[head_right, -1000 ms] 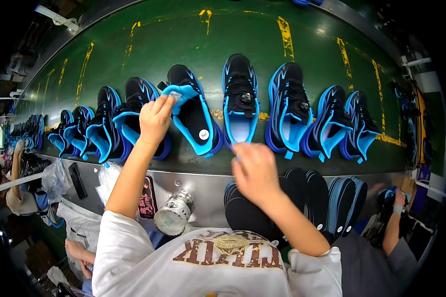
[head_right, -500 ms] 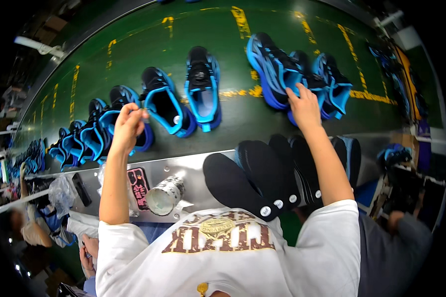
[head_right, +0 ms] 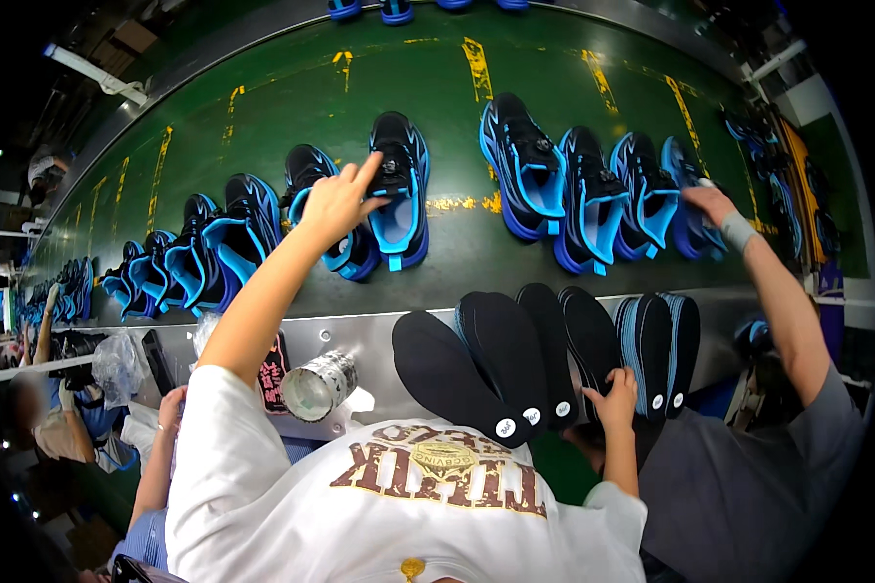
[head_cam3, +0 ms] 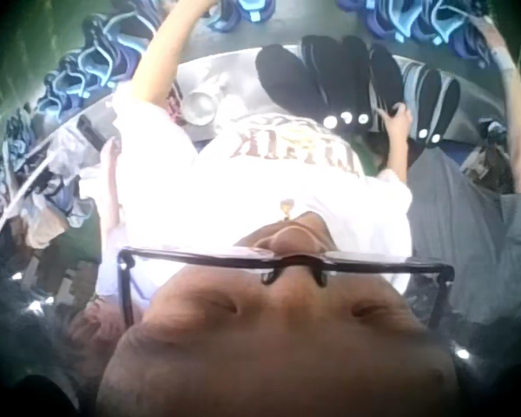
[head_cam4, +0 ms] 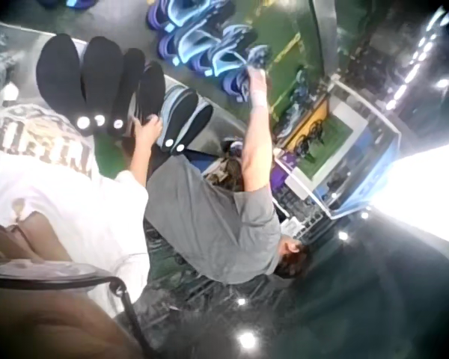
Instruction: The person inserts black insoles into blue and black sneakers on a conveyor belt, then retrieves more insoles from a shelf before continuing the task.
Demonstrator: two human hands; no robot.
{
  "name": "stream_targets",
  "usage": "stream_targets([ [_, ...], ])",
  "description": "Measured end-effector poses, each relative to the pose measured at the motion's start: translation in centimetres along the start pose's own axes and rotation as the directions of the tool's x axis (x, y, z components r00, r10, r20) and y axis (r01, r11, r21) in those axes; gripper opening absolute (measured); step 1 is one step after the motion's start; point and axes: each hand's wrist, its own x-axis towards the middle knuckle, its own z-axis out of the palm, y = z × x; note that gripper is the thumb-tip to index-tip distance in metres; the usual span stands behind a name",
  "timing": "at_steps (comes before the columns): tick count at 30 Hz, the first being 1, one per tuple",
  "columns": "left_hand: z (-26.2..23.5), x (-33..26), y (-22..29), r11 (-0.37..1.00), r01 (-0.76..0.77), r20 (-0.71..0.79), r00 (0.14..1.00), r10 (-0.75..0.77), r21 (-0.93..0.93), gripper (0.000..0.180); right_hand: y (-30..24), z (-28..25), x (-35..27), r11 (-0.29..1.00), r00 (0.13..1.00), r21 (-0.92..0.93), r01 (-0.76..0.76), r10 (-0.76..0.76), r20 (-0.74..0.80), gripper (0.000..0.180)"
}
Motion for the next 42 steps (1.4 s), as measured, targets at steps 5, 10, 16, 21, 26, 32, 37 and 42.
stream_targets([
  [5, 1.4, 3.6, 1.1, 0.874, 0.144, 0.069, 0.99, -0.127, -0.463, 0.049, 1.3, 0.5, 0.1, 0.995, 0.998, 0.086, 0.04, -0.036, -0.044, 0.043],
  [10, 3.3, 5.6, 1.1, 0.483, 0.306, 0.186, 0.941, -0.281, -0.82, 0.052, 0.2, -0.8, 1.4, 0.999, 0.996, 0.047, -0.027, 0.024, 0.082, 0.039],
  [16, 4.4, 5.0, 3.7, 0.037, 0.253, 0.216, 0.884, -0.416, -0.967, 0.048, -1.7, -7.7, 1.4, 0.932, 0.989, 0.331, -0.147, 0.144, 0.035, 0.026],
  [21, 4.8, 5.2, 4.2, 0.016, 0.244, 0.216, 0.889, -0.405, -0.97, 0.043, -10.3, -17.9, 6.9, 0.775, 0.985, 0.628, 0.076, -0.155, 0.072, 0.01],
  [26, 5.1, 4.9, 4.9, 0.022, 0.277, 0.246, 0.885, -0.395, -0.961, 0.041, -21.4, -18.1, 14.8, 0.782, 0.756, 0.622, -0.033, -0.387, 0.527, 0.016],
  [32, 4.5, 4.6, 5.5, 0.058, 0.296, 0.241, 0.864, -0.442, -0.953, 0.042, -29.6, -8.1, 20.8, 0.853, 0.661, 0.33, 0.406, -0.523, 0.539, 0.017],
  [37, 5.0, 4.4, 5.3, 0.143, 0.324, 0.23, 0.863, -0.451, -0.935, 0.042, -29.1, -4.7, 19.9, 0.806, 0.71, 0.218, 0.551, -0.59, 0.385, 0.016],
  [42, 4.7, 4.0, 6.3, 0.255, 0.286, 0.126, 0.854, -0.505, -0.924, 0.041, -29.6, -8.9, 20.7, 0.928, 0.695, 0.327, 0.179, -0.354, 0.626, 0.019],
])
